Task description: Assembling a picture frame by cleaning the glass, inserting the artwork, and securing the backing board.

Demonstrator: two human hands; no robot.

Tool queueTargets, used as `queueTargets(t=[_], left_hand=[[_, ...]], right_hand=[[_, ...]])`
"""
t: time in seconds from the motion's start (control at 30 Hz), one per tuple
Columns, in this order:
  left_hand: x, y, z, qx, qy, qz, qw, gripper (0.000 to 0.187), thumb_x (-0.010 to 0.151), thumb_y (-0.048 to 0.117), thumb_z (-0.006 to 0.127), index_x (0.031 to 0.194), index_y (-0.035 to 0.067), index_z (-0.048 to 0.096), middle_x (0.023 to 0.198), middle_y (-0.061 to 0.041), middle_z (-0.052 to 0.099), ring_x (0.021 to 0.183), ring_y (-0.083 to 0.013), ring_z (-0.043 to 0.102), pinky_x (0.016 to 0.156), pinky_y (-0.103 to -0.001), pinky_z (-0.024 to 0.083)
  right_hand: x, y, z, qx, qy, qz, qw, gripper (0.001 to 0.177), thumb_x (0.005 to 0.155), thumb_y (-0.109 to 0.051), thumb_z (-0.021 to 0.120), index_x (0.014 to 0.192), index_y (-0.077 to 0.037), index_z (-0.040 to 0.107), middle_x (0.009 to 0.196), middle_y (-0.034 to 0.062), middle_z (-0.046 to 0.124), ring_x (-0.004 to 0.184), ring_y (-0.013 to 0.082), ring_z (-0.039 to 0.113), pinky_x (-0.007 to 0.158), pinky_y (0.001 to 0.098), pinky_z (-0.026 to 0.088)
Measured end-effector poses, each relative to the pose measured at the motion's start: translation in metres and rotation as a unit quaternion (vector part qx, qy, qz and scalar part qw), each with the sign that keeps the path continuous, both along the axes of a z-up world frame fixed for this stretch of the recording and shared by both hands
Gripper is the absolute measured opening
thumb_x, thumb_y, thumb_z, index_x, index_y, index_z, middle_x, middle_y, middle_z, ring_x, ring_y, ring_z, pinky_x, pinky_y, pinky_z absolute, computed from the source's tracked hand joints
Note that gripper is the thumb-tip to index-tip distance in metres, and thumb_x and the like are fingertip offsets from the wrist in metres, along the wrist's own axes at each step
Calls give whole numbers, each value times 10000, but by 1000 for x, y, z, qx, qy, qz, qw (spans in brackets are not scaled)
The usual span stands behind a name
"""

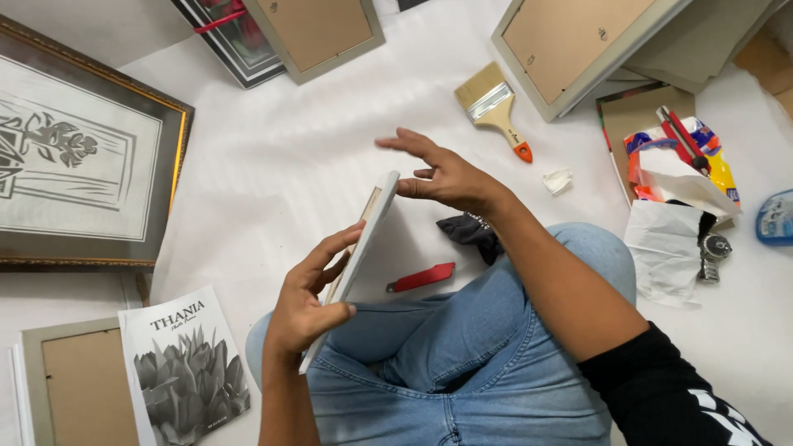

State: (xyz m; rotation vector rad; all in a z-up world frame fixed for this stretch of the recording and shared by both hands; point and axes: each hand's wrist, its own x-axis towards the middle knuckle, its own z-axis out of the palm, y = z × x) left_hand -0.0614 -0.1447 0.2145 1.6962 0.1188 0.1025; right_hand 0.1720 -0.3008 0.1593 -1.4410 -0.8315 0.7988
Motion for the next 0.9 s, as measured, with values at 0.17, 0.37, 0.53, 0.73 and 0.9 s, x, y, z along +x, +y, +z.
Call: queueTargets(t=[0.17, 0.37, 0.53, 0.73, 0.9], left_hand=[[-6, 25, 6, 62, 35, -22, 997, 823, 559, -33, 720, 1375, -3, 616, 1425, -236, 608, 1383, -456, 492, 1073, -668, 369], [-4, 8, 69, 305, 204, 63, 928, 547, 685, 106, 681, 1229, 58, 708, 1044, -129, 802, 799, -246, 695, 753, -380, 510], [2, -10, 64, 548, 143, 140, 812, 362, 812, 212, 707, 1127, 36, 729, 949, -92, 770, 612, -226, 688, 567, -353, 518], [14, -8, 47, 613, 72, 178, 766, 399, 890, 254, 744, 1255, 94, 723, 815, -68, 768, 550, -183, 684, 454, -327, 494], [27, 24, 42, 615, 85, 166, 766, 96, 933, 192, 712, 967, 104, 691, 601, -43, 683, 364, -174, 526, 374, -332, 394]], right_hand=[[-5, 1, -17, 29, 18, 48, 998, 453, 934, -451, 726, 1254, -132, 686, 1590, 283, 377, 1441, 573, 346, 1128, 738, 273], [-10, 10, -13, -9, 76, 23, 997, 542, 772, -479, 750, 1172, -122, 666, 1313, 143, 599, 1244, 318, 616, 1074, 460, 474], [-10, 13, -17, 2, 66, 41, 997, 489, 862, -403, 707, 1229, -81, 670, 1157, 115, 692, 1017, 203, 659, 931, 323, 558], [-5, 13, -30, 10, 85, 13, 996, 324, 903, -421, 697, 979, -107, 682, 833, 27, 622, 882, 161, 609, 846, 316, 507], [-3, 22, -24, 2, 75, -73, 995, 882, 767, -756, 546, 1369, -111, 549, 1413, 192, 575, 1401, 361, 490, 1056, 459, 447]])
